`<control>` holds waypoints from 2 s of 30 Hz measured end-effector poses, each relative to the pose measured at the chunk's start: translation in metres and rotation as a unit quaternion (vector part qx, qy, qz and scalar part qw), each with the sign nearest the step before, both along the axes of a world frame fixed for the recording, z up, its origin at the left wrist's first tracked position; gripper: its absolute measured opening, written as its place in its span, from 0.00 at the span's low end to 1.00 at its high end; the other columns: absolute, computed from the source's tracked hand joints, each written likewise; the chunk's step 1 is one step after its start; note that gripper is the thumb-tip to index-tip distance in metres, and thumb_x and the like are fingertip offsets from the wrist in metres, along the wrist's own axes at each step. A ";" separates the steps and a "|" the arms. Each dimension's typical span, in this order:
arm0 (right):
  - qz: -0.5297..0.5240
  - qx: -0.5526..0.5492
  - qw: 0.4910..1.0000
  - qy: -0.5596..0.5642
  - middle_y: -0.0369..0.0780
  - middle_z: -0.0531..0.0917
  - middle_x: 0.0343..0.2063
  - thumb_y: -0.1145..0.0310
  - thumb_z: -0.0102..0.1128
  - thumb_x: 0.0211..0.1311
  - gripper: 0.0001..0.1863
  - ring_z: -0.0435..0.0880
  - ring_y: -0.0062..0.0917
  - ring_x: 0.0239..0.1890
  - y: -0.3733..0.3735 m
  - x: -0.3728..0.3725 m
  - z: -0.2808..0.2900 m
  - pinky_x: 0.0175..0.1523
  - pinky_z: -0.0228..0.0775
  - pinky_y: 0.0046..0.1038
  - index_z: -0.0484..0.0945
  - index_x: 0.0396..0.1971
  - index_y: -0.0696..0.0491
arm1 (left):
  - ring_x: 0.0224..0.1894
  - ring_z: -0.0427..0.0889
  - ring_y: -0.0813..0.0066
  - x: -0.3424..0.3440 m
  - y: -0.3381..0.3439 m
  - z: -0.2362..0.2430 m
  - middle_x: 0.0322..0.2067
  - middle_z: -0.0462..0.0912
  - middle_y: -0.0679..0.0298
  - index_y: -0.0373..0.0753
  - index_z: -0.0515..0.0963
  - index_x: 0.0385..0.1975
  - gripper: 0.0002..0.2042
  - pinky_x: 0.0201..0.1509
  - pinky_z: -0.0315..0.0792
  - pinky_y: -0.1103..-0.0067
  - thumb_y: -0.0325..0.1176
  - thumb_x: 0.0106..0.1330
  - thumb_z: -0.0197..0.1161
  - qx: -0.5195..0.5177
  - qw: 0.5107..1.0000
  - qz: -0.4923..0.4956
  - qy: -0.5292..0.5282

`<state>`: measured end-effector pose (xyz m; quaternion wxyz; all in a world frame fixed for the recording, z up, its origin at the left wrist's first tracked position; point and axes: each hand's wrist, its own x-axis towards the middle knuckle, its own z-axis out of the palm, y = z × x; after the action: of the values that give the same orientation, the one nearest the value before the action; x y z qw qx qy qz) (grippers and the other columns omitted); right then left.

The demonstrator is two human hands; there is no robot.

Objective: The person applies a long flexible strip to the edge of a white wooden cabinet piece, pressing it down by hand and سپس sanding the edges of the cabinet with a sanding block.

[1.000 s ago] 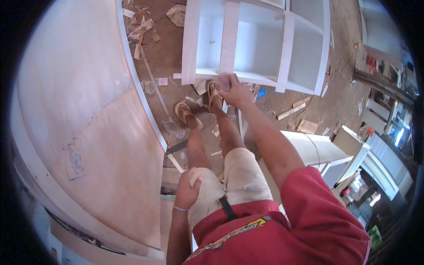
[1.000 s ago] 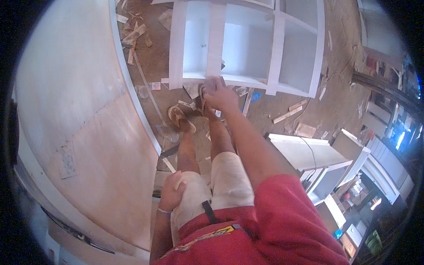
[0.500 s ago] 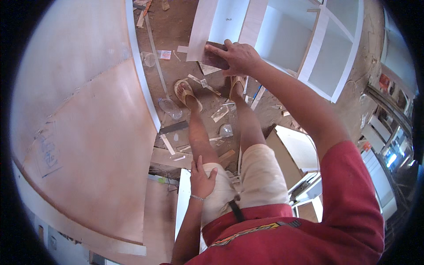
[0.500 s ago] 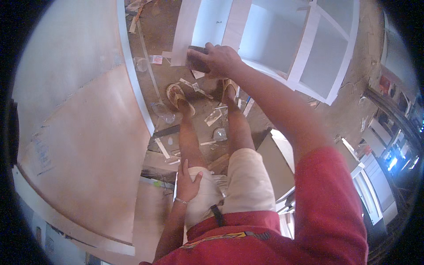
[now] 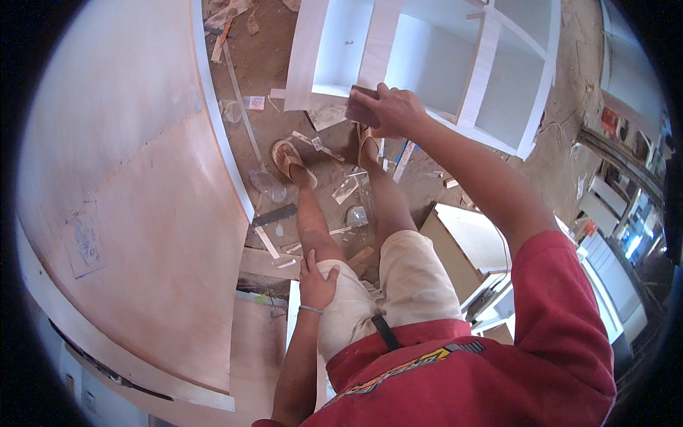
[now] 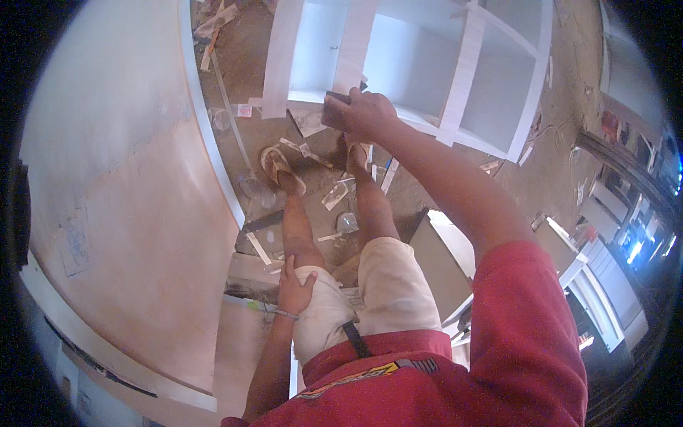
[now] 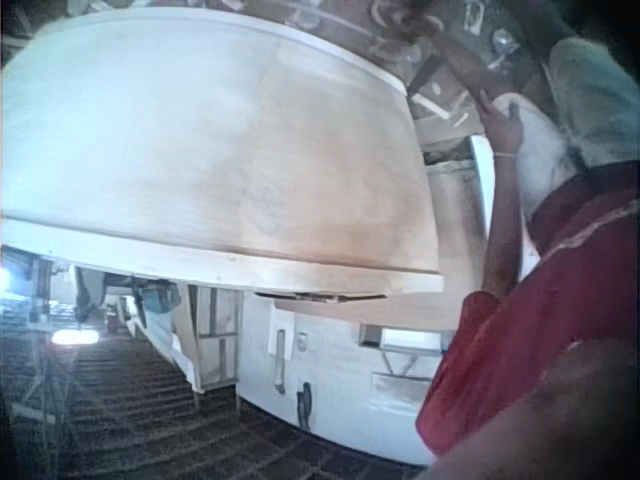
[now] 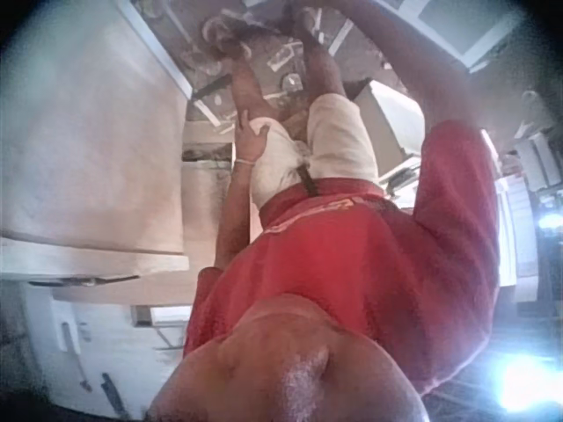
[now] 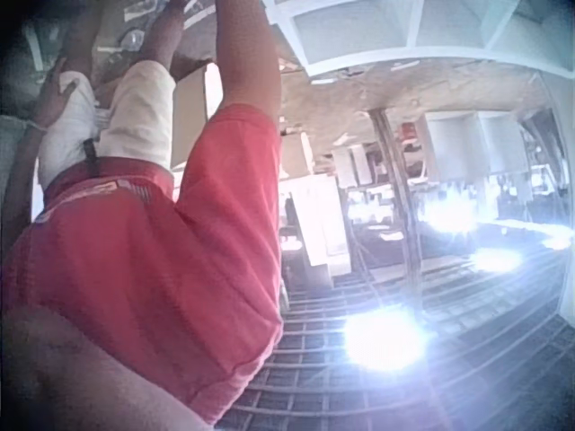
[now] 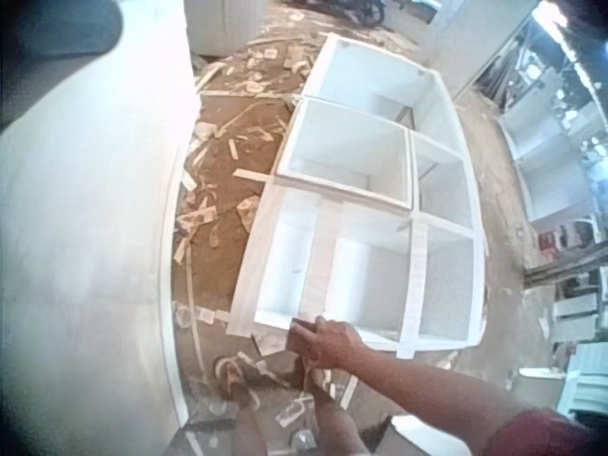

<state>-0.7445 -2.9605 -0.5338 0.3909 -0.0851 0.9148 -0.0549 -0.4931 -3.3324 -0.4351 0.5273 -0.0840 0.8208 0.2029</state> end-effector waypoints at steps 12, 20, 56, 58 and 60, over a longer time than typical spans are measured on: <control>-0.043 0.000 0.999 0.020 0.45 0.76 0.48 0.50 0.79 0.44 0.60 0.83 0.42 0.49 0.117 0.097 0.014 0.49 0.81 0.42 0.51 0.78 0.24 | 0.69 0.64 0.31 -0.010 0.004 -0.005 0.68 0.61 0.30 0.35 0.55 0.73 0.43 0.74 0.62 0.55 0.49 0.65 0.69 0.014 1.000 -0.008 0.020; 0.037 -0.012 0.999 0.022 0.47 0.77 0.50 0.46 0.79 0.45 0.59 0.86 0.42 0.45 0.111 0.080 -0.010 0.48 0.81 0.43 0.51 0.78 0.24 | 0.67 0.67 0.32 -0.012 0.018 -0.005 0.66 0.64 0.33 0.37 0.55 0.72 0.42 0.72 0.63 0.54 0.48 0.63 0.70 -0.022 0.999 -0.034 0.013; -0.871 -0.033 0.489 0.041 0.62 0.71 0.65 0.35 0.64 0.57 0.58 0.80 0.56 0.59 0.117 0.213 0.038 0.64 0.74 0.46 0.48 0.77 0.54 | 0.70 0.66 0.39 -0.025 0.051 -0.011 0.67 0.67 0.36 0.31 0.59 0.71 0.40 0.75 0.61 0.60 0.41 0.62 0.71 -0.013 0.998 -0.057 0.026; -0.910 -0.048 0.408 0.056 0.64 0.69 0.66 0.34 0.62 0.57 0.59 0.78 0.56 0.62 0.132 0.188 0.028 0.68 0.70 0.44 0.48 0.76 0.60 | 0.69 0.67 0.39 -0.038 0.070 -0.007 0.67 0.68 0.37 0.31 0.59 0.71 0.40 0.74 0.62 0.60 0.41 0.62 0.71 -0.004 0.993 -0.120 0.023; -0.932 -0.053 0.352 0.069 0.63 0.70 0.66 0.35 0.62 0.56 0.60 0.75 0.54 0.65 0.148 0.190 -0.001 0.70 0.68 0.43 0.47 0.75 0.62 | 0.69 0.68 0.40 -0.040 0.089 -0.006 0.66 0.68 0.37 0.31 0.60 0.70 0.40 0.74 0.62 0.60 0.42 0.62 0.71 0.005 0.983 -0.181 0.022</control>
<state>-0.5541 -2.8122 -0.5352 0.0184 0.7980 0.4252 -0.4266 -0.5336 -3.2432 -0.4414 0.5373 0.0735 0.8330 0.1097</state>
